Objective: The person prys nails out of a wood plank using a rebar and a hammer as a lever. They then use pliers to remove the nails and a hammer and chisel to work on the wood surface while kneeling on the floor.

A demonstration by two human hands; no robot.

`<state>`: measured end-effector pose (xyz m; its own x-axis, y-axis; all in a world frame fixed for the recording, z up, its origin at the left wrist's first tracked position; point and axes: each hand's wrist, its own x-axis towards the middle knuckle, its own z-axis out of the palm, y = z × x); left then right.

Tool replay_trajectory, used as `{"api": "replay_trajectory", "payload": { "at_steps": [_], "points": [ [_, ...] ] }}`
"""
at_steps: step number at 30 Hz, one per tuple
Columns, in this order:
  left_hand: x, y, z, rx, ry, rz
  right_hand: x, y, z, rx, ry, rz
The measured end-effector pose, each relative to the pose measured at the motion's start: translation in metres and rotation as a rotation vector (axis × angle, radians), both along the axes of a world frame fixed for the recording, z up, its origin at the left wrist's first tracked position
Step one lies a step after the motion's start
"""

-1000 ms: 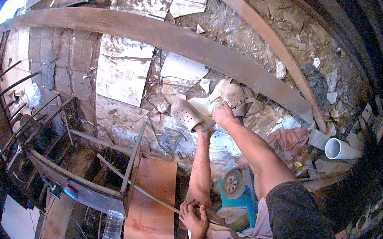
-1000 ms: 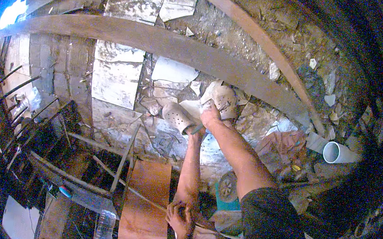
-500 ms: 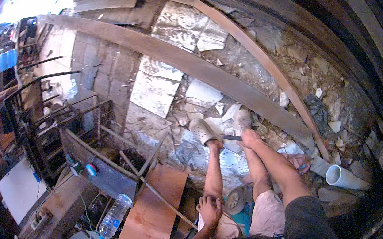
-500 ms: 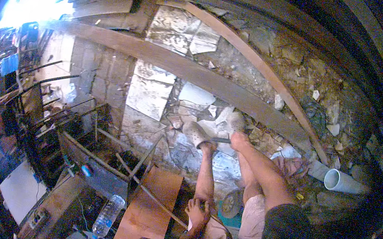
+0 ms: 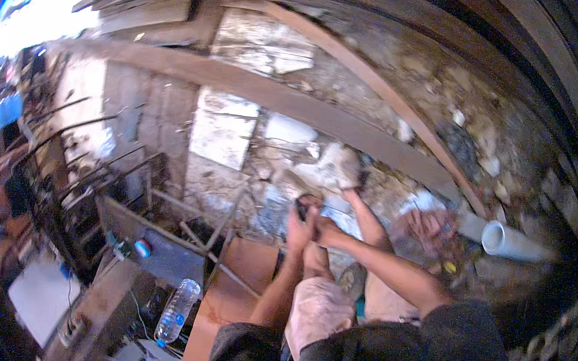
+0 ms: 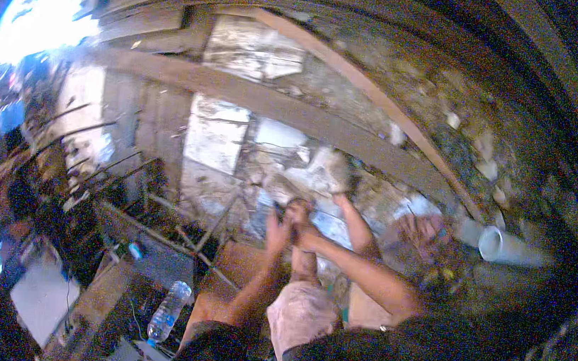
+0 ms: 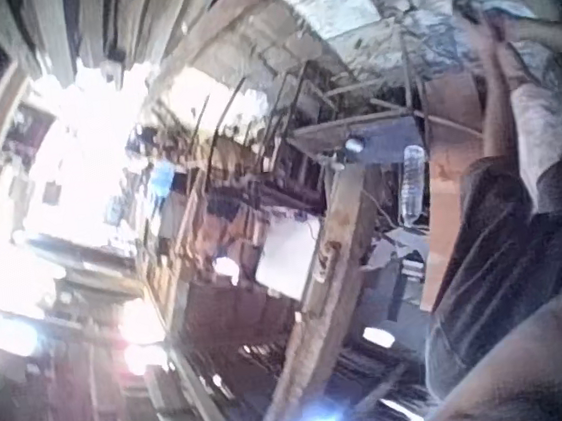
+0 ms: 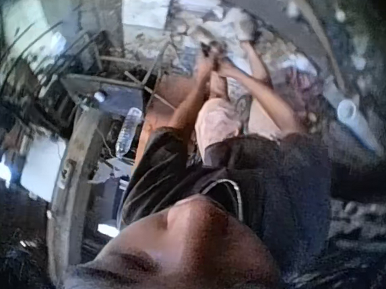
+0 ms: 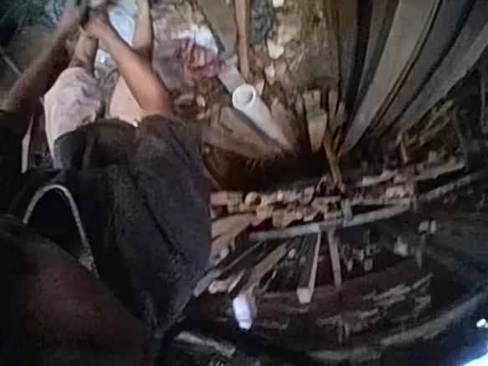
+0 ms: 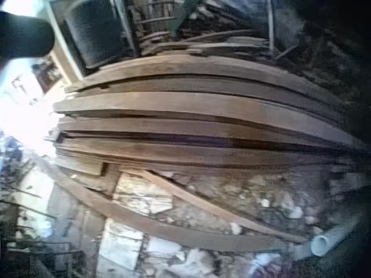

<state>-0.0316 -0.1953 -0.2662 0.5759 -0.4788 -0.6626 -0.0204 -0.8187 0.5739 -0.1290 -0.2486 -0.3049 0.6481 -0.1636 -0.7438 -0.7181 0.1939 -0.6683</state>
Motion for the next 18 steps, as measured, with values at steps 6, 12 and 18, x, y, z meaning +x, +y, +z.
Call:
{"api": "replay_trajectory", "payload": {
  "at_steps": [6, 12, 18],
  "points": [
    [0.053, -0.058, 0.011, -0.174, 0.185, -0.094, 0.047, -0.007, 0.022, 0.381, 0.160, -0.647],
    [0.041, -0.086, 0.014, -0.236, 0.059, -0.262, 0.035, -0.021, 0.032, 0.466, 0.188, -0.865],
    [0.020, -0.136, 0.032, -0.094, 0.208, -0.455, 0.014, -0.020, 0.046, 0.511, 0.197, -0.946]
  ]
}}
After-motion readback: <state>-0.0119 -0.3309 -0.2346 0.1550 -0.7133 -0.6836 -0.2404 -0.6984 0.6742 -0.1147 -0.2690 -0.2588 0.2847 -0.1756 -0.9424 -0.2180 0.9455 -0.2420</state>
